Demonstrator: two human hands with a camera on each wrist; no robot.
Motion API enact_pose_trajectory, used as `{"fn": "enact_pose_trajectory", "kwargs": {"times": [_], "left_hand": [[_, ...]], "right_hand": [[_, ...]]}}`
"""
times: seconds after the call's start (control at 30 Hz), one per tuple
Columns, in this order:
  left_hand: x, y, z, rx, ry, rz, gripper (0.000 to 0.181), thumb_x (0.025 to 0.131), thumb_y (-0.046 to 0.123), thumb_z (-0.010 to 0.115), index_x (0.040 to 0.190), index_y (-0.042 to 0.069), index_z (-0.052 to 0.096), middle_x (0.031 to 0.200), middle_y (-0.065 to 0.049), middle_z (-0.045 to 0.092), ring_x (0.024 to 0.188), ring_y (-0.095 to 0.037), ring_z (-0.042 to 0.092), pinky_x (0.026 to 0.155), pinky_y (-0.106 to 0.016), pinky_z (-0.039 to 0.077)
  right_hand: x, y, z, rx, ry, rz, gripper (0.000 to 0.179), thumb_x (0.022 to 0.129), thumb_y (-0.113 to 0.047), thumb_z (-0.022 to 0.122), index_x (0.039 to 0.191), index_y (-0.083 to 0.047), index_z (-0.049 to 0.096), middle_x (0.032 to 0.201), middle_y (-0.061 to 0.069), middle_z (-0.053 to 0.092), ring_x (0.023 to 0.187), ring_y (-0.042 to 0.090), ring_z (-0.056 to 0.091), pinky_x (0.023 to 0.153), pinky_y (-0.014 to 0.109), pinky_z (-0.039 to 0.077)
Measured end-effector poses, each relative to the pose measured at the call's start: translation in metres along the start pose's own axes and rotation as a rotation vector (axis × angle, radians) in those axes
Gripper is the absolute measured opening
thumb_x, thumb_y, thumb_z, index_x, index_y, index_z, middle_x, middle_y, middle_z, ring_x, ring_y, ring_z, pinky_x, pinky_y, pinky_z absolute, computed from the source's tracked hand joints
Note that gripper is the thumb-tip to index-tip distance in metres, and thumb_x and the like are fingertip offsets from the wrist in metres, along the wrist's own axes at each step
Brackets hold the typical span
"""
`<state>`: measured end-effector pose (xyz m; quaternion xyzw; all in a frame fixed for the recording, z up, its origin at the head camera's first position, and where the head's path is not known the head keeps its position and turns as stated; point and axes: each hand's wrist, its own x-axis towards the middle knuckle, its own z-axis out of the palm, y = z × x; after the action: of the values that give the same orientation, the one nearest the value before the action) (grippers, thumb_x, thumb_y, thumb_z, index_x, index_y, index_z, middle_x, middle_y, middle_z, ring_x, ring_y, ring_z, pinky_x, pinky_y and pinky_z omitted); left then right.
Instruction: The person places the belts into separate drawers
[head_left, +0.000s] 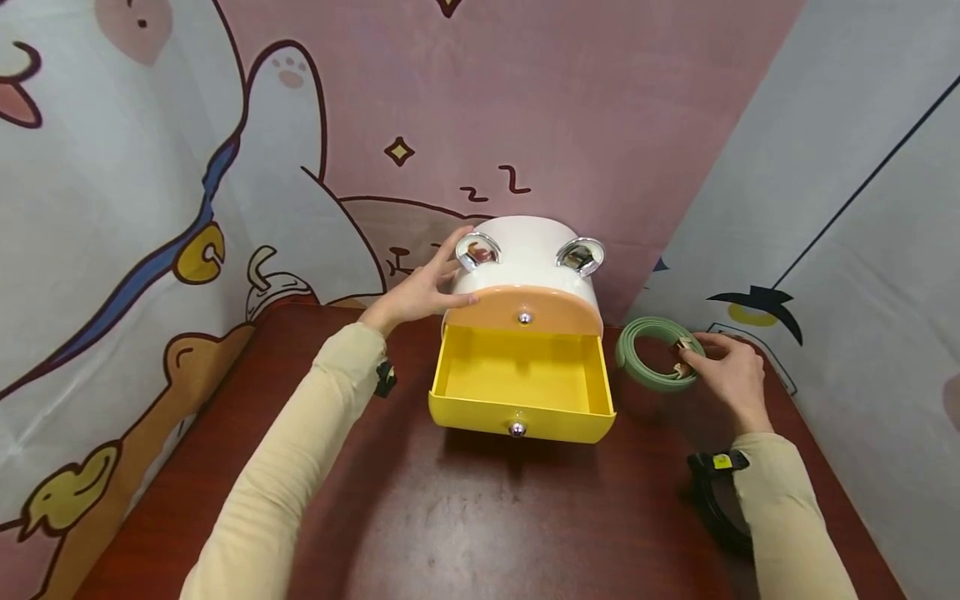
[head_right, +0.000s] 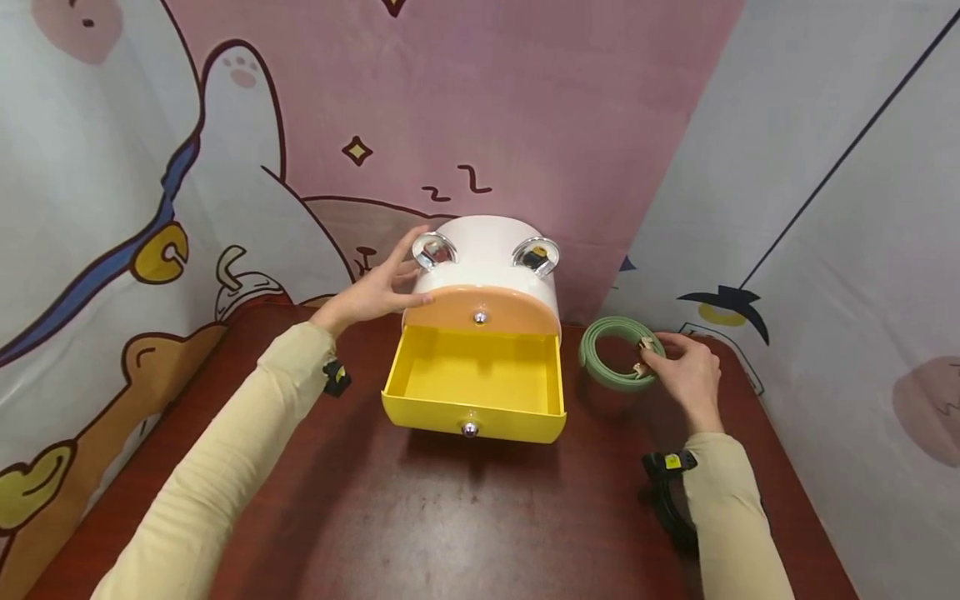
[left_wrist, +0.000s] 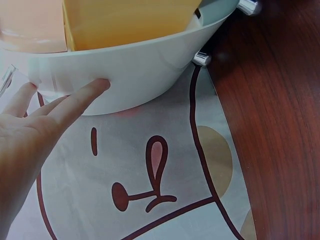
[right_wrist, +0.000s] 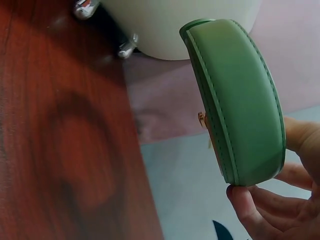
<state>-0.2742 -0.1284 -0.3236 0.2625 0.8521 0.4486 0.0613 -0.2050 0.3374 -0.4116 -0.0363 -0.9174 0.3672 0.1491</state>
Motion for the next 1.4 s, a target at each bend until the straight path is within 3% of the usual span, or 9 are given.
{"fn": "enact_pose_trajectory", "kwargs": {"times": [0.33,0.5,0.63,0.7,0.8,0.9,0.97,1.4], "left_hand": [[0.001,-0.001,0.0,0.002,0.004,0.005,0.101,0.085,0.033,0.076,0.149,0.053,0.001,0.154,-0.01,0.03,0.137,-0.036,0.032,0.103,-0.06,0.031],[0.001,-0.002,0.0,-0.005,0.001,0.015,0.101,0.085,0.032,0.076,0.15,0.051,0.001,0.154,-0.011,0.03,0.137,-0.036,0.032,0.103,-0.061,0.03],[0.002,-0.002,0.0,-0.019,-0.008,0.016,0.102,0.086,0.028,0.075,0.153,0.045,0.0,0.155,-0.012,0.028,0.138,-0.038,0.03,0.104,-0.063,0.028],[0.002,-0.002,0.0,-0.026,-0.014,0.013,0.102,0.087,0.026,0.075,0.154,0.042,-0.001,0.155,-0.014,0.026,0.138,-0.04,0.029,0.104,-0.063,0.028],[0.001,-0.001,0.0,-0.037,-0.02,0.012,0.102,0.087,0.023,0.075,0.154,0.038,-0.001,0.156,-0.014,0.024,0.138,-0.04,0.028,0.104,-0.063,0.027],[0.001,-0.001,-0.001,-0.03,-0.015,0.011,0.102,0.087,0.025,0.075,0.154,0.04,0.0,0.156,-0.011,0.025,0.138,-0.038,0.029,0.103,-0.062,0.029],[0.001,-0.001,-0.001,-0.023,-0.007,0.013,0.102,0.086,0.028,0.075,0.153,0.043,0.0,0.156,-0.009,0.026,0.138,-0.036,0.031,0.103,-0.06,0.031],[0.0,0.0,0.0,-0.015,0.0,0.014,0.101,0.085,0.032,0.076,0.148,0.056,0.001,0.155,-0.009,0.028,0.137,-0.035,0.032,0.103,-0.06,0.031]], "right_hand": [[0.003,-0.013,-0.014,-0.044,0.005,-0.071,0.045,0.091,-0.026,0.067,0.123,0.005,0.063,0.103,0.032,0.065,0.103,0.043,0.05,0.091,0.06,0.028],[0.003,-0.023,-0.021,-0.096,-0.007,-0.087,0.046,0.091,-0.029,0.068,0.123,0.003,0.064,0.103,0.031,0.065,0.093,0.043,0.058,0.072,0.046,0.042],[0.003,-0.031,-0.028,-0.112,-0.03,-0.084,0.047,0.09,-0.032,0.068,0.123,0.002,0.064,0.106,0.031,0.065,0.092,0.042,0.062,0.065,0.035,0.044],[0.002,-0.034,-0.031,-0.112,-0.039,-0.075,0.047,0.089,-0.034,0.069,0.123,0.0,0.065,0.106,0.029,0.066,0.09,0.036,0.064,0.064,0.032,0.045],[0.002,-0.039,-0.035,-0.105,-0.05,-0.069,0.047,0.088,-0.034,0.07,0.121,-0.002,0.067,0.103,0.026,0.068,0.079,0.015,0.063,0.061,0.026,0.045],[0.001,-0.044,-0.039,-0.1,-0.056,-0.081,0.046,0.088,-0.035,0.071,0.12,-0.002,0.068,0.101,0.025,0.068,0.07,-0.005,0.054,0.057,0.022,0.045],[0.0,-0.046,-0.041,-0.092,-0.06,-0.096,0.045,0.087,-0.034,0.071,0.119,-0.002,0.068,0.1,0.025,0.068,0.067,-0.011,0.051,0.056,0.021,0.045],[-0.006,-0.067,-0.048,-0.065,-0.08,-0.158,0.043,0.087,-0.031,0.072,0.119,-0.003,0.069,0.098,0.023,0.069,0.069,-0.011,0.054,0.057,0.018,0.044]]}}
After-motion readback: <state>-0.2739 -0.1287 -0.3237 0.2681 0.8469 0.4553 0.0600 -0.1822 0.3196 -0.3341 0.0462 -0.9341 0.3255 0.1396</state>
